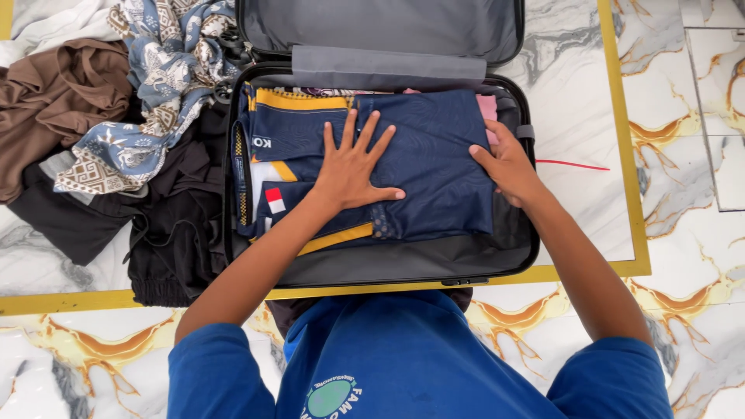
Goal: Fold various pieces of clothing and arrange them neatly inside an open suitcase.
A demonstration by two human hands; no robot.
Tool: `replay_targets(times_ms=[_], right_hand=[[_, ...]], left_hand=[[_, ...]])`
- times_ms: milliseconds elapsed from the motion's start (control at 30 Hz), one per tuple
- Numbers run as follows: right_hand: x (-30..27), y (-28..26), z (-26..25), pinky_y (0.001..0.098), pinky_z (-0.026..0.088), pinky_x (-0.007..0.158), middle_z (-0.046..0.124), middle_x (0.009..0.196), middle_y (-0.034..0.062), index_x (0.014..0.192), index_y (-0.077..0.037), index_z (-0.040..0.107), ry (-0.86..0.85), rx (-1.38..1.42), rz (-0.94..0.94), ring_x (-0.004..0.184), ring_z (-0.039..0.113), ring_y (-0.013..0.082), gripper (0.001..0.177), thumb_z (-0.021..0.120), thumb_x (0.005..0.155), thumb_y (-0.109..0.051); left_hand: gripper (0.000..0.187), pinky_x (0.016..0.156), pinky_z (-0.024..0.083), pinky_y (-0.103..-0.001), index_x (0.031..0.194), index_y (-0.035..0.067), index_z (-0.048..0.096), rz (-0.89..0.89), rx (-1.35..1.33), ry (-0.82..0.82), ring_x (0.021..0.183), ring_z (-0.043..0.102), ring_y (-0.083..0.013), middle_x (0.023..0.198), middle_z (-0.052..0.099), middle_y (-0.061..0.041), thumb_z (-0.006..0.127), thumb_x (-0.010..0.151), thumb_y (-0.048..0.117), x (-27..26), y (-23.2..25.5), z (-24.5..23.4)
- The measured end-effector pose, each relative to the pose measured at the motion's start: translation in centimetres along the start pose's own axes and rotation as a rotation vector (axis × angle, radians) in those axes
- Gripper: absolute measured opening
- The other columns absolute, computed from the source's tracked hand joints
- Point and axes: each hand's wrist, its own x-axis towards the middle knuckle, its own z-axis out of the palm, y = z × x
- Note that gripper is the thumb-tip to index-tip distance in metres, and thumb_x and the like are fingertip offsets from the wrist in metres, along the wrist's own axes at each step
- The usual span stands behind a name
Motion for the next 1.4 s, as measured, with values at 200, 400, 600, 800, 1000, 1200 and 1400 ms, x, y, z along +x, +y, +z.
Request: replay_targets(times_ms=[200,400,600,800,1000,1200,1400], right_hand=[[-3.5,-3.7,-1.3,0.0301,0.048,0.044,0.074,0.089,0.0082,0.152,-0.008,0.038,0.187,-0.611,0.027,0.057,0.065,0.0156,0.06,0.063,0.099,-0.017],[-2.2,-0.7,-2.3,0.0416,0.056,0.074,0.071,0.085,0.0265,0.153,0.0,0.036,0.194,-0.875,-0.066,0.075,0.071,0.0317,0.075,0.074,0.095,-0.029],[-1.5,0.0,-1.7,0.0438,0.054,0.082,0.07,0.089,0.0308,0.155,0.007,0.024,0.133,-0.95,-0.03,0.087,0.071,0.0391,0.09,0.074,0.094,-0.037],[-2.5,-3.8,-0.3,0.0483,0.061,0.067,0.068,0.12,0.0249,0.161,-0.006,0.024,0.108,-0.594,0.23,0.091,0.071,0.0325,0.084,0.067,0.09,-0.019],[-1.5,-0.3,-3.4,0.0442,0.028,0.114,0.024,0.164,0.0289,0.167,0.0,0.015,-0.07,-0.376,-0.264,0.144,0.022,0.0319,0.088,0.064,0.094,0.013],[-3.2,-6.1,0.4,0.0318,0.036,0.115,0.037,0.165,0.0154,0.163,-0.006,0.028,-0.084,-0.204,-0.046,0.146,0.04,0.0225,0.08,0.059,0.09,0.004],[-2.2,-4.6,1.0,0.0287,0.027,0.123,0.024,0.174,0.0167,0.168,0.001,0.023,-0.2,-0.236,-0.382,0.158,0.026,0.0182,0.084,0.06,0.094,0.014]], left_hand=[[0.118,0.111,0.006,-0.082,0.162,0.021,0.033,0.064,-0.007,-0.018,0.154,0.008,-0.0499,0.169,0.019,-0.019,0.049,0.073,0.097,2.3,2.8,1.7],[0.12,0.116,0.006,-0.078,0.164,0.012,0.032,0.081,-0.004,-0.008,0.157,0.009,-0.0457,0.17,0.02,-0.019,0.046,0.08,0.095,1.8,2.3,1.7],[0.127,0.117,0.007,-0.075,0.158,0.002,0.037,0.087,0.03,-0.046,0.156,0.013,-0.042,0.169,0.023,-0.016,0.046,0.074,0.098,1.5,1.7,1.2],[0.127,0.117,0.007,-0.075,0.158,0.002,0.038,0.109,-0.018,-0.016,0.156,0.013,-0.0427,0.168,0.024,-0.017,0.047,0.074,0.097,1.4,1.4,1.4],[0.121,0.12,0.007,-0.072,0.158,0.001,0.038,0.154,0.001,0.039,0.158,0.015,-0.0407,0.168,0.028,-0.02,0.049,0.08,0.093,2.2,2.6,0.1],[0.128,0.121,0.009,-0.066,0.157,-0.003,0.032,0.203,-0.026,-0.073,0.154,0.017,-0.0403,0.165,0.028,-0.021,0.051,0.075,0.093,3.9,3.3,1.4],[0.122,0.119,0.01,-0.064,0.156,-0.004,0.031,0.231,-0.168,-0.038,0.153,0.02,-0.0407,0.163,0.029,-0.023,0.058,0.077,0.085,3.5,2.7,-0.3]])
